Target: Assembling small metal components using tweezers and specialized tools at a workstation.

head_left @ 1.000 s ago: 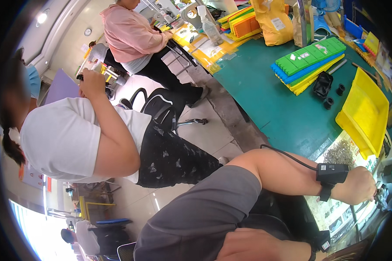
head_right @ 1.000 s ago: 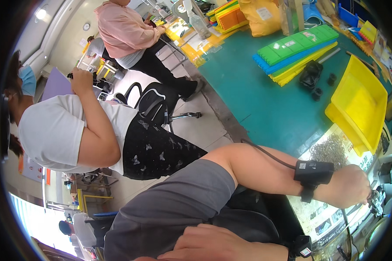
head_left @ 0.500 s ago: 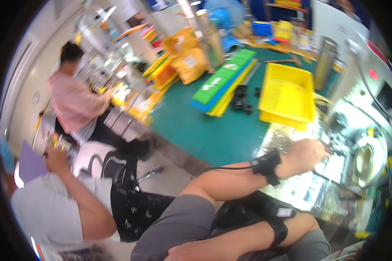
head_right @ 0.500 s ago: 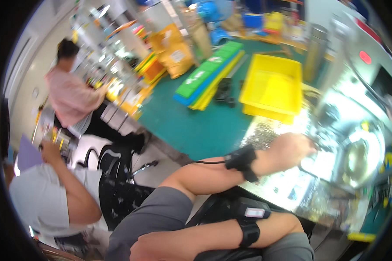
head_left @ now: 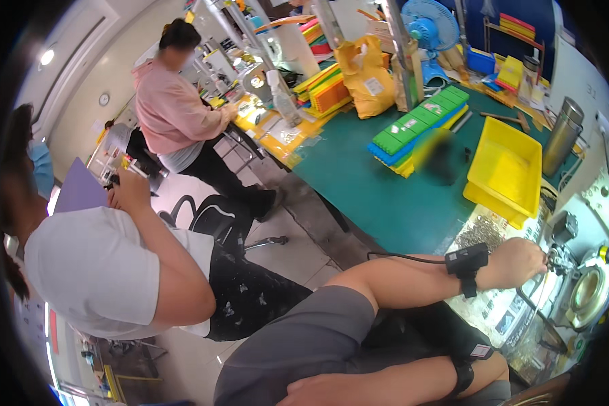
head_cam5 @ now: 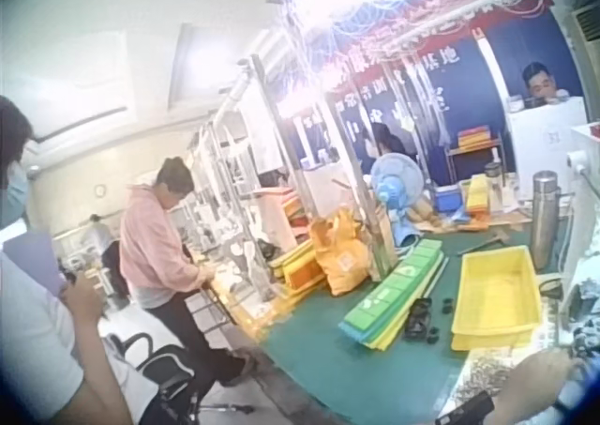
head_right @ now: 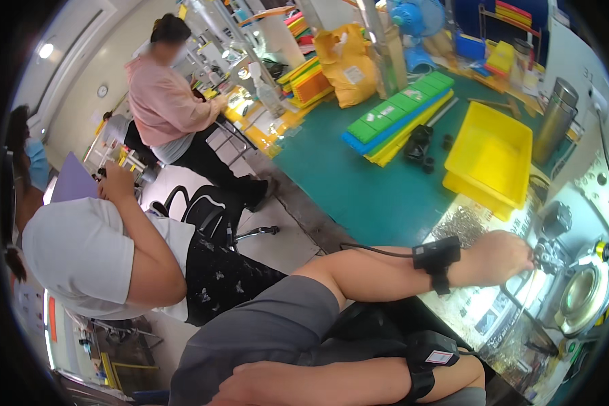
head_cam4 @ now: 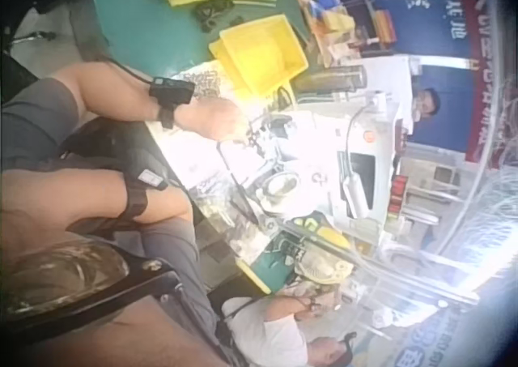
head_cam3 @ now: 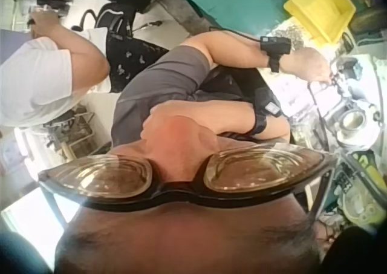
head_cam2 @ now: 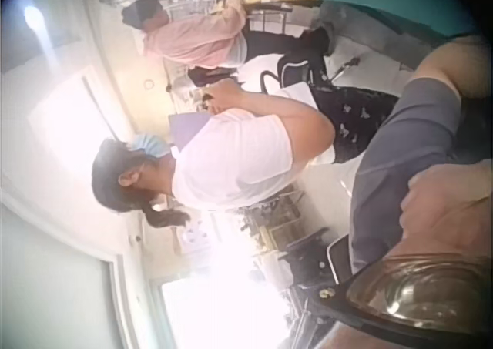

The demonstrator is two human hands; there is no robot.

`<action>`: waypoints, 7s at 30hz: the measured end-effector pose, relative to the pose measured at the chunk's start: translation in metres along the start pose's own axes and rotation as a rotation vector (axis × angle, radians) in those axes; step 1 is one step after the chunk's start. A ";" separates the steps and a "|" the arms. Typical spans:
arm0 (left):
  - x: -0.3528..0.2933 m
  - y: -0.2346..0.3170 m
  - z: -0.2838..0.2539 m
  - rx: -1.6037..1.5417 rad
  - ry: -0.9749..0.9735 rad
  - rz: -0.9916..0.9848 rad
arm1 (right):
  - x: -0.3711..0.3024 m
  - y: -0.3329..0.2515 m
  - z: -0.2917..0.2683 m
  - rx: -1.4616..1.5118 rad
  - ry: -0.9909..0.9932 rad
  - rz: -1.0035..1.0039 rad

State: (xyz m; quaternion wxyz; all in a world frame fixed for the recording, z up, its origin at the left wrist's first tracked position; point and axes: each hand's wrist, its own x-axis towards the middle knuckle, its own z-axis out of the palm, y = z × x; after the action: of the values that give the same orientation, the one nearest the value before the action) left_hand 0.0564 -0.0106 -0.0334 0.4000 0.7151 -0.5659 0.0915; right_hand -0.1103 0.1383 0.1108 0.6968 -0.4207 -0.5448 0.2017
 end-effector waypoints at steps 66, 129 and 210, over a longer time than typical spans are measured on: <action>-0.048 0.042 0.020 0.259 0.201 -0.119 | 0.051 -0.030 0.062 -0.294 -0.469 -0.083; -0.105 0.088 0.004 -0.768 -0.131 0.371 | 0.034 -0.006 0.085 -0.511 -0.478 0.108; -0.085 0.133 0.011 -0.821 -0.181 0.061 | 0.024 -0.009 0.092 -0.553 -0.371 0.101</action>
State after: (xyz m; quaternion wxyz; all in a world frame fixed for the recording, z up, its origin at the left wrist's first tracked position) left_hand -0.0935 0.0393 -0.0283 0.5974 0.4845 -0.6093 -0.1928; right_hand -0.1898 0.1845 0.1371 0.4345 -0.5762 -0.6750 0.1538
